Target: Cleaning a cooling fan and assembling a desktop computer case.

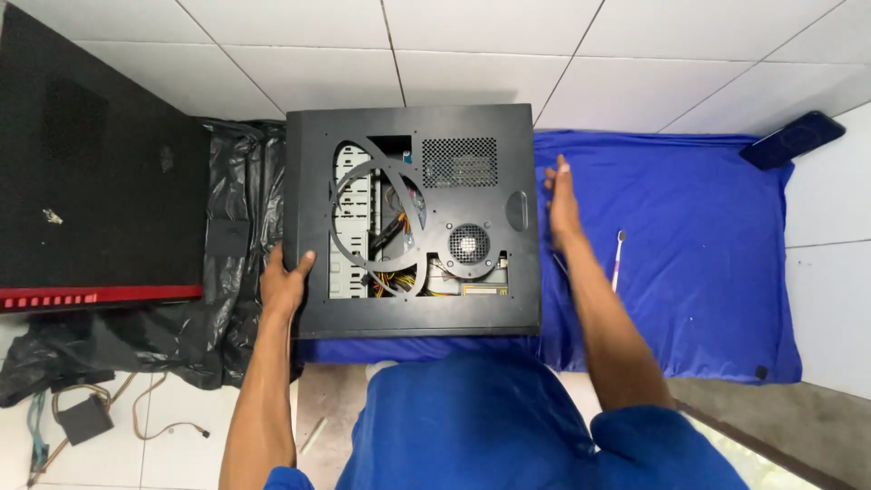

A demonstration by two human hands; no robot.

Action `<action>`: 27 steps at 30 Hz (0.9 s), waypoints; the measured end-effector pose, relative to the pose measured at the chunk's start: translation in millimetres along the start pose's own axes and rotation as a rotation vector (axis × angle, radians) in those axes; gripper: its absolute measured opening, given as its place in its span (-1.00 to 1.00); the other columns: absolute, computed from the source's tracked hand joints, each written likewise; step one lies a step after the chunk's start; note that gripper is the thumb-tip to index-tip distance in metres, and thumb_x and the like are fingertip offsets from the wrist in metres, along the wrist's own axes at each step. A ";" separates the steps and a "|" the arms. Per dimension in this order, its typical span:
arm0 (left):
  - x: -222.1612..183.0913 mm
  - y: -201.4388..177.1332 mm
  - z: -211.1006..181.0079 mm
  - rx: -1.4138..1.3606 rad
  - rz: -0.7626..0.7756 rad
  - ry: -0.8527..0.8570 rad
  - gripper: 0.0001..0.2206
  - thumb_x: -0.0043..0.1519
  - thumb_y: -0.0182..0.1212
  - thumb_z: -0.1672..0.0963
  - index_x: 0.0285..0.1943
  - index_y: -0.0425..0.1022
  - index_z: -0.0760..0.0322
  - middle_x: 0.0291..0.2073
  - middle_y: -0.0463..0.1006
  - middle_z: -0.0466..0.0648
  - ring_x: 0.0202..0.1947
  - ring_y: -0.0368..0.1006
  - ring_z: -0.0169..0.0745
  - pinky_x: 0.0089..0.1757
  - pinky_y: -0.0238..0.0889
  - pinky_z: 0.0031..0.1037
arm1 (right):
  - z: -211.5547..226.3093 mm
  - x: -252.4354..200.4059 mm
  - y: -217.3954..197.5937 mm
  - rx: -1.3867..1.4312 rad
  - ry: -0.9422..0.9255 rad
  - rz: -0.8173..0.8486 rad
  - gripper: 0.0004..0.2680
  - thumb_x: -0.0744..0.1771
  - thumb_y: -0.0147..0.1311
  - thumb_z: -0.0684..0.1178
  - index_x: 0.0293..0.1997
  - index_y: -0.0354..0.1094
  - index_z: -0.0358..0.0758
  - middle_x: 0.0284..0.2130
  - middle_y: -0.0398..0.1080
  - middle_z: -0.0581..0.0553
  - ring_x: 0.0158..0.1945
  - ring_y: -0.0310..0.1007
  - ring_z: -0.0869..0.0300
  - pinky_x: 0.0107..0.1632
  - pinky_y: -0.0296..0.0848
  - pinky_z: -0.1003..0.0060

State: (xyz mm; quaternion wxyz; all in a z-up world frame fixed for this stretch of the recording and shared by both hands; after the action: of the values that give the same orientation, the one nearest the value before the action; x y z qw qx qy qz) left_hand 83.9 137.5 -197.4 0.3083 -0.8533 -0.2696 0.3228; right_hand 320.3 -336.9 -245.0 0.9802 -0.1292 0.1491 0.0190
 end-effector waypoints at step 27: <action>-43.0 -17.1 -35.7 0.026 0.085 -0.045 -0.39 0.36 0.14 -0.09 0.58 0.12 0.00 0.40 0.21 0.34 0.39 0.10 0.39 0.28 0.01 0.08 | -0.8 -149.5 -26.7 0.456 0.056 -0.029 -0.55 0.48 -0.60 0.23 0.61 -0.37 -0.01 0.58 -0.37 -0.19 0.62 -0.55 -0.05 0.51 -0.42 -0.20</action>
State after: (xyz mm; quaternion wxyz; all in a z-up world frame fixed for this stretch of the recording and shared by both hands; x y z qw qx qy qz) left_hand 77.2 107.9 -147.4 0.2994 -0.8524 -0.2357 0.3580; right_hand 179.3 -362.8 -194.6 0.9796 0.0931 0.1749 -0.0328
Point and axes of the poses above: each hand's wrist, its own x-axis towards the middle knuckle, its own y-axis out of the palm, z = x × y, the point moved 3 cm from there along x, towards the middle knuckle
